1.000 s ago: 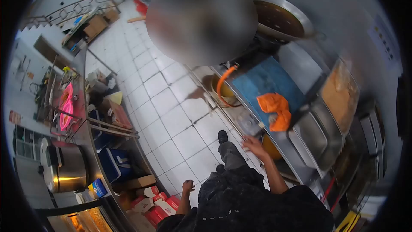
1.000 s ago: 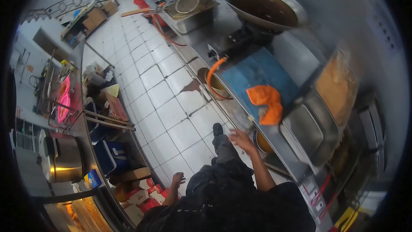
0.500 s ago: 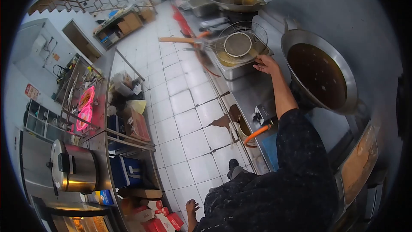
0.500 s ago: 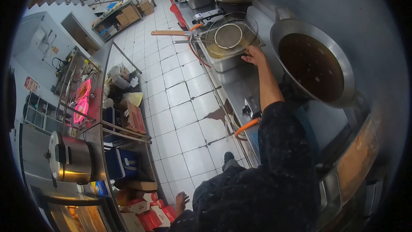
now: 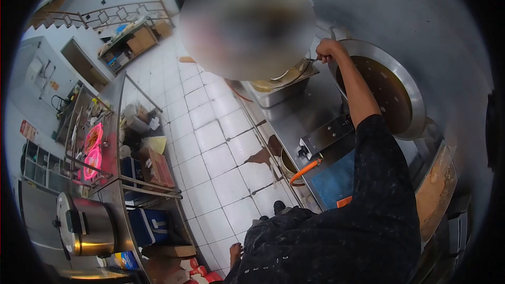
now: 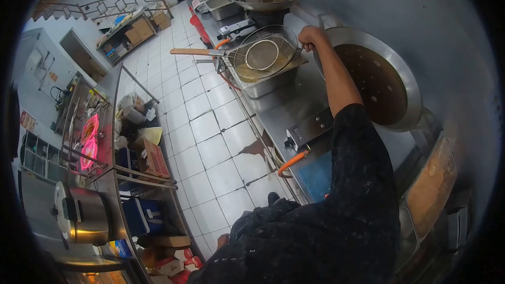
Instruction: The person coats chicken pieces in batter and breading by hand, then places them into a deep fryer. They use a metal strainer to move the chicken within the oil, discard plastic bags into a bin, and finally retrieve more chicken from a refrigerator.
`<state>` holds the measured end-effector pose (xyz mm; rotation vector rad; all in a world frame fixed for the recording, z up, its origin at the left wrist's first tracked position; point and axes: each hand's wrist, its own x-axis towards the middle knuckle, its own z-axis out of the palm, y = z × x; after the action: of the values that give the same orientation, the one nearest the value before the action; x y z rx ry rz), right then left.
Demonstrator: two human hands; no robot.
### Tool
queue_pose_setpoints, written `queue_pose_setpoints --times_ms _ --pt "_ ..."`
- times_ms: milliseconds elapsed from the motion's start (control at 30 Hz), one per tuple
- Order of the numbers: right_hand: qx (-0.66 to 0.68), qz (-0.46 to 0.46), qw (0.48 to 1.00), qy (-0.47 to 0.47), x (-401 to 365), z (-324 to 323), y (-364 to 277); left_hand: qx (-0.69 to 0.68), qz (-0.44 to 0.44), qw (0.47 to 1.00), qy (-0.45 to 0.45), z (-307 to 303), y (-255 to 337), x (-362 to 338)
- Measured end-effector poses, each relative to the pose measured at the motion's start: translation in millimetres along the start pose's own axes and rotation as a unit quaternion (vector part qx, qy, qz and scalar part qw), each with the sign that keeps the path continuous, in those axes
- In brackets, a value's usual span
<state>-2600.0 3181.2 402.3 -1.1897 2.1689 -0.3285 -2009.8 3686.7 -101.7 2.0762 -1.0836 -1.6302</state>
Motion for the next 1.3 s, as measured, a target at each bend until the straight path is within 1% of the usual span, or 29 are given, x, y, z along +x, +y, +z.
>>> queue_pose_setpoints --times_ms 33,67,200,300,400,433,467,500,533,567,600,667,700,733,767,800,867,900,967,1000,1033,1067,1100,1133,1167,1200,1300 --pt "-0.015 -0.008 1.000 0.010 -8 -5 -1 -0.091 -0.080 0.992 0.013 -4 23 -2" --pt "-0.030 -0.016 0.999 0.018 -14 -10 -2 -0.183 -0.157 0.970 0.042 -9 64 -13" --pt "-0.098 -0.050 0.992 0.063 -57 -18 -9 -0.194 -0.125 0.972 0.040 -23 76 4" --pt "-0.149 -0.038 0.984 0.090 -70 -21 -10 -0.191 -0.117 0.974 0.037 -30 79 5" --pt "-0.108 -0.073 0.981 0.142 -104 -16 -6 -0.166 -0.111 0.980 0.013 -34 72 0" --pt "-0.125 -0.076 0.980 0.138 -112 -15 -5 -0.151 -0.107 0.983 0.003 -36 61 2" --pt "-0.141 -0.078 0.978 0.134 -120 -13 -3 -0.014 -0.015 0.999 -0.027 -37 29 16" --pt "-0.157 -0.079 0.976 0.129 -129 -10 1 0.121 0.081 0.989 -0.031 -37 0 29" --pt "-0.156 -0.085 0.975 0.132 -141 -6 5 0.198 0.102 0.974 -0.044 -38 -23 45" --pt "-0.154 -0.089 0.974 0.136 -156 -2 11 0.275 0.124 0.952 -0.059 -43 -33 51" --pt "-0.152 -0.090 0.974 0.141 -169 3 21 0.394 0.176 0.898 -0.082 -45 -19 36" --pt "-0.144 -0.184 0.958 0.165 -188 19 56 0.379 0.198 0.894 -0.130 -51 -13 29" --pt "-0.083 -0.183 0.965 0.172 -209 30 73 0.375 0.211 0.889 -0.158 -53 -12 31" --pt "-0.021 -0.183 0.967 0.178 -229 40 90 0.390 0.213 0.882 -0.157 -53 -9 32" --pt "0.101 -0.134 0.968 0.184 -264 52 99 0.395 0.213 0.877 -0.173 -53 -3 36" --pt "0.168 -0.124 0.963 0.171 -298 62 111 0.355 0.153 0.900 -0.200 -51 9 41" --pt "0.306 -0.099 0.934 0.157 -362 83 150 0.259 0.006 0.939 -0.227 -45 28 47" --pt "0.372 -0.093 0.911 0.153 -393 92 173 0.222 -0.057 0.947 -0.224 -41 39 48" --pt "0.461 -0.056 0.870 0.166 -460 107 217 0.205 -0.127 0.947 -0.212 -33 55 48" --pt "0.506 -0.050 0.845 0.168 -493 116 236 0.209 -0.141 0.945 -0.207 -31 62 46" --pt "0.550 -0.035 0.809 0.207 -529 124 251 0.271 -0.100 0.921 -0.261 -30 57 63" --pt "0.589 -0.025 0.770 0.245 -566 132 266 0.257 -0.109 0.930 -0.239 -23 70 53" --pt "0.599 -0.006 0.744 0.294 -601 143 284 0.241 -0.116 0.939 -0.215 -10 89 39" --pt "0.607 0.012 0.718 0.341 -637 153 304 0.265 -0.131 0.930 -0.220 4 101 32" --pt "0.602 0.021 0.706 0.373 -674 161 322 0.288 -0.114 0.923 -0.227 16 118 14" --pt "0.588 0.027 0.688 0.425 -707 170 338 0.310 -0.094 0.913 -0.248 25 117 11" --pt "0.550 0.105 0.618 0.552 -791 181 378 0.381 -0.039 0.875 -0.298 65 119 -1"
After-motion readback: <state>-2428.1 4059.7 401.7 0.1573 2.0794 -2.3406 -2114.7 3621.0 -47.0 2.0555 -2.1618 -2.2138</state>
